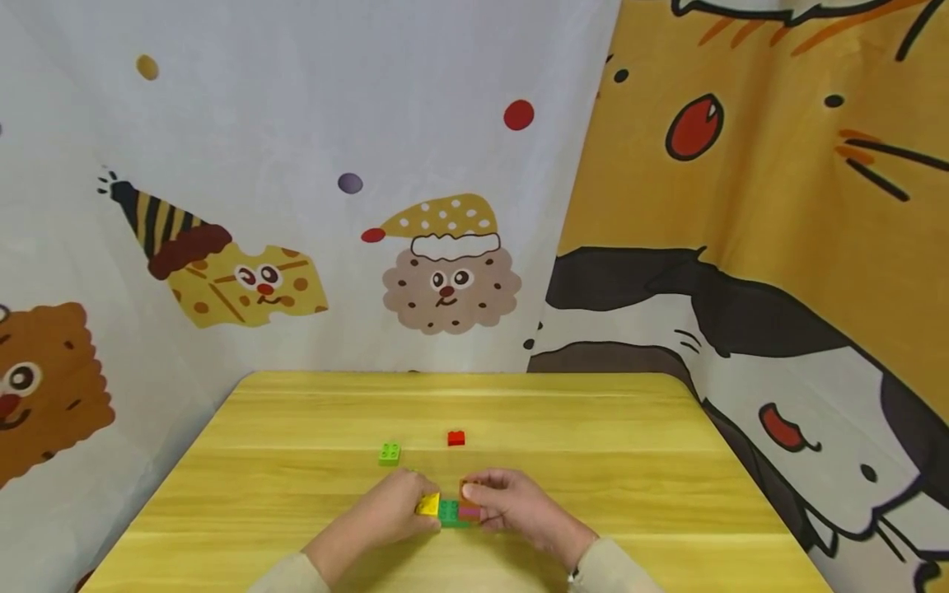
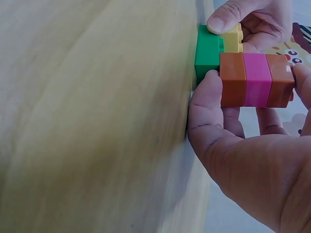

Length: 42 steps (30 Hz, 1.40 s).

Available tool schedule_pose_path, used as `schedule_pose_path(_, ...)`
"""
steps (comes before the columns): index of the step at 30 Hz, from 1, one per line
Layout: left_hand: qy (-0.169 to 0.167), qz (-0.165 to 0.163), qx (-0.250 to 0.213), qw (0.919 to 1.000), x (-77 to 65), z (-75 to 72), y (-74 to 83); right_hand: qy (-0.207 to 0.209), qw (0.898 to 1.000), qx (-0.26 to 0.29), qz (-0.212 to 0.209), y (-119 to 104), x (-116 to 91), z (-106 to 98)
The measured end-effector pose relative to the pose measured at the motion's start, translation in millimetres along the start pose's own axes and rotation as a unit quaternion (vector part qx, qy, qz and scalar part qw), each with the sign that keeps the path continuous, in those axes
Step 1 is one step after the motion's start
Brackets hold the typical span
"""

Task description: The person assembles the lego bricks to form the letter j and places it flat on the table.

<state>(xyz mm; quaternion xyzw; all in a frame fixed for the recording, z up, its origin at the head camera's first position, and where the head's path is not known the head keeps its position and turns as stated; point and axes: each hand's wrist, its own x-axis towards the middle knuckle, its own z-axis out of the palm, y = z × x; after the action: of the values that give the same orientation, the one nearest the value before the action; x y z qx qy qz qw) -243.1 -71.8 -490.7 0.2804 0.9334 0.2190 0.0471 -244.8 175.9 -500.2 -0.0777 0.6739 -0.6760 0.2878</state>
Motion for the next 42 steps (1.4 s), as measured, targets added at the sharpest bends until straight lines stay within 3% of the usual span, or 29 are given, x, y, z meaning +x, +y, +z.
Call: schedule_pose_path(42,-0.004,-0.014,-0.008,0.9999,-0.1,0.3,1.2,-0.013,1.000,0.016,-0.003,4.9,1.8,-3.7)
